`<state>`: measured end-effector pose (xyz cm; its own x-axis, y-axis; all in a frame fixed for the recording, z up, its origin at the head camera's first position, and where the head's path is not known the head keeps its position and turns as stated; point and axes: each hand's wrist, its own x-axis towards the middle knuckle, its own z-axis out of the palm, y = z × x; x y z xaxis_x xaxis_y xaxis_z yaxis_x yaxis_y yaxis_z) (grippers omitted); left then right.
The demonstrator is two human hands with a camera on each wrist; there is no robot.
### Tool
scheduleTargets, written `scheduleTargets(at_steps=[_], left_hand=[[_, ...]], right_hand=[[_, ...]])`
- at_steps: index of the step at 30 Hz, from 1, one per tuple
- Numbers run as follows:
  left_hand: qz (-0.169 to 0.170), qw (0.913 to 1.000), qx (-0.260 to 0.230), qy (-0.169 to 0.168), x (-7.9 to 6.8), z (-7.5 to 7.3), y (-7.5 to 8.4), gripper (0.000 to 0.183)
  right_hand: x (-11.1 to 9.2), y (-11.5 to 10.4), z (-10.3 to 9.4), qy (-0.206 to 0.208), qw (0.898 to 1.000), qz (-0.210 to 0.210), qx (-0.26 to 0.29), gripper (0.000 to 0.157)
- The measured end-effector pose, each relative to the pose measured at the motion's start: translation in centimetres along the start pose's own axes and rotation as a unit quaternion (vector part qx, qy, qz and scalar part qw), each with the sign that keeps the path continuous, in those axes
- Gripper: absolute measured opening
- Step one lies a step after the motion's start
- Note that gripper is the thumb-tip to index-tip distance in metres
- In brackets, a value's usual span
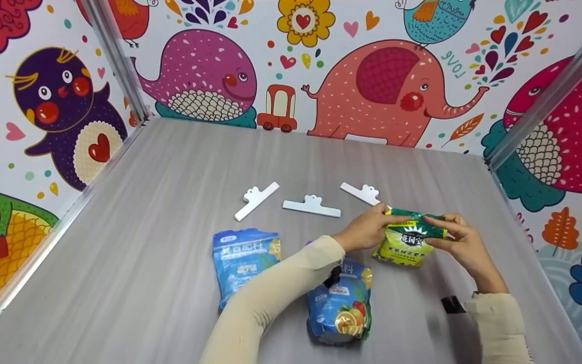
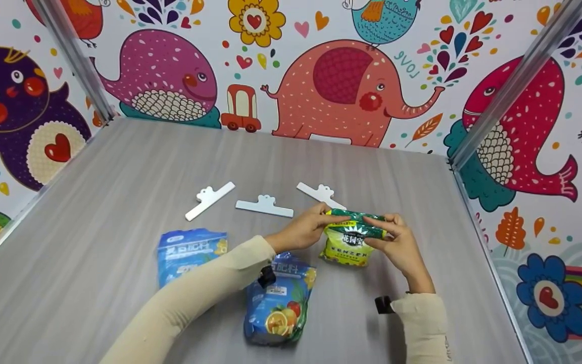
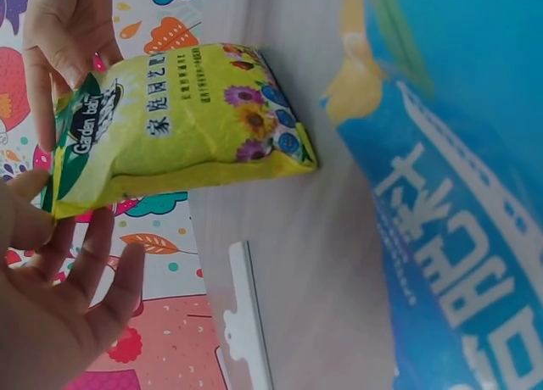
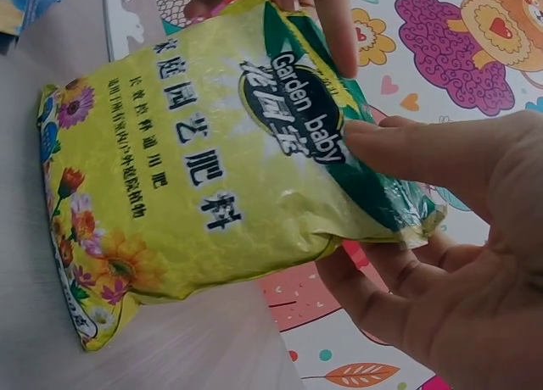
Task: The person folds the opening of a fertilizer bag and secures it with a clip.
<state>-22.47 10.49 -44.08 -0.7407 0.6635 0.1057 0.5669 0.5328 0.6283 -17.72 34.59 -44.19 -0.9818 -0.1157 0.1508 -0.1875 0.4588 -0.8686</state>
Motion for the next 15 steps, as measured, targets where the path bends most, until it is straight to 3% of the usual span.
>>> scheduleTargets(at_steps=[8, 15], left_hand=[[0.004, 0.9994, 0.034, -0.011, -0.27, 0.18, 0.08, 0.044], [0.02, 0.9959, 0.087, -0.011, -0.45, 0.31, -0.01, 0.048]], right_hand=[[0.11, -0.01, 0.37, 0.003, 1.0, -0.009, 0.005, 0.051], [0.1, 0.14, 0.55, 0.004, 0.998, -0.031, -0.048, 0.044]])
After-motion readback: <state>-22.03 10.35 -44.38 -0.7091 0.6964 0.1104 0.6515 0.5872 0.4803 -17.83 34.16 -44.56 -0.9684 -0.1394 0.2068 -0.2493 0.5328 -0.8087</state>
